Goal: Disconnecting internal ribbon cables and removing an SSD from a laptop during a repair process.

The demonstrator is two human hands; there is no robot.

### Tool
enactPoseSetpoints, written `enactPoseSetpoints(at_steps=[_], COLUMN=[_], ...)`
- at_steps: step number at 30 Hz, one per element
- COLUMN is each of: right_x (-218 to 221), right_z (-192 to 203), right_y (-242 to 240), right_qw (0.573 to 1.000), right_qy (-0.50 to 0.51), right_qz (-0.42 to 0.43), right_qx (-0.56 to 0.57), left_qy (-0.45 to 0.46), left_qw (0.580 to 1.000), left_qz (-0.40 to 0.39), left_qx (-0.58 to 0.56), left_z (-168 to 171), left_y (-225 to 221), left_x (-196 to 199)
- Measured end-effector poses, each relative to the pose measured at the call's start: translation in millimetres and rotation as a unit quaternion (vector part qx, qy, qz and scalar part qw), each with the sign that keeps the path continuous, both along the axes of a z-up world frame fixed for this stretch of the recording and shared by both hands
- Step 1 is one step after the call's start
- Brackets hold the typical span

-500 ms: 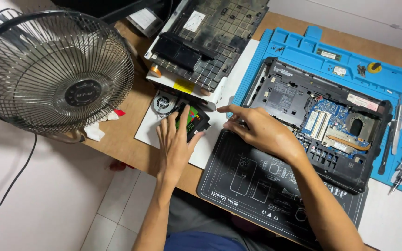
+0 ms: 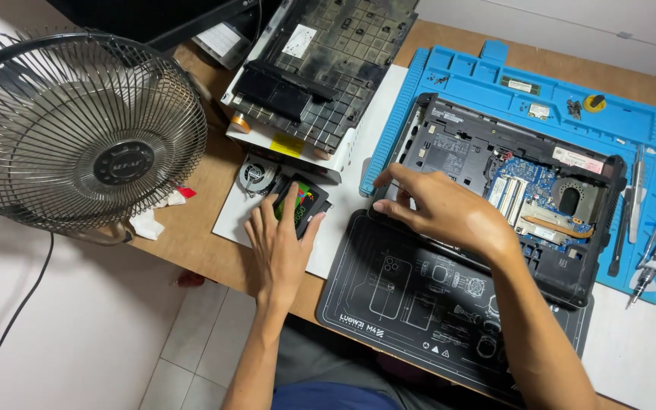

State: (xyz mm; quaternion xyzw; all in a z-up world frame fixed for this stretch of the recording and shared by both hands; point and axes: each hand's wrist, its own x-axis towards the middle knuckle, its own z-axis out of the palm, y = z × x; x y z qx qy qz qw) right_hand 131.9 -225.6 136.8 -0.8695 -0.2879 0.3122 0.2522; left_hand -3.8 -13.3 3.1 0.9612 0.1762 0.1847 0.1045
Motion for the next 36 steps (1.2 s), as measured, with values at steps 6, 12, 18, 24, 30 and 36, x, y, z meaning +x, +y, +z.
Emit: enactPoseSetpoints(at_steps=[6,12,18,24,30,36], right_x=[0,4,4,-1,-6,-18], right_z=[11,-1,11,30,33,-6], right_y=[-1,-11,-10,-10,0,27], right_qw=[1.000,0.999,0.999,0.998,0.999,0.994], right_qy=[0.011,0.008,0.016,0.034,0.009,-0.047], right_qz=[-0.004,0.003,0.004,0.008,0.029,0.099], right_qx=[-0.010,-0.039,-0.045,-0.049,-0.019,-0.006], left_qy=[-0.023,-0.046,-0.056,-0.054,-0.095,-0.133], left_qw=[0.999,0.996,0.995,0.997,0.993,0.989], left_qz=[0.046,0.075,0.071,0.050,0.019,0.011], left_qx=[0.017,0.036,0.039,0.001,-0.065,-0.065], left_z=[-12,-26,-17,-1,-7,4], left_y=[-5,-2,-7,-12,1,36], left_x=[8,20,17,10,3,5])
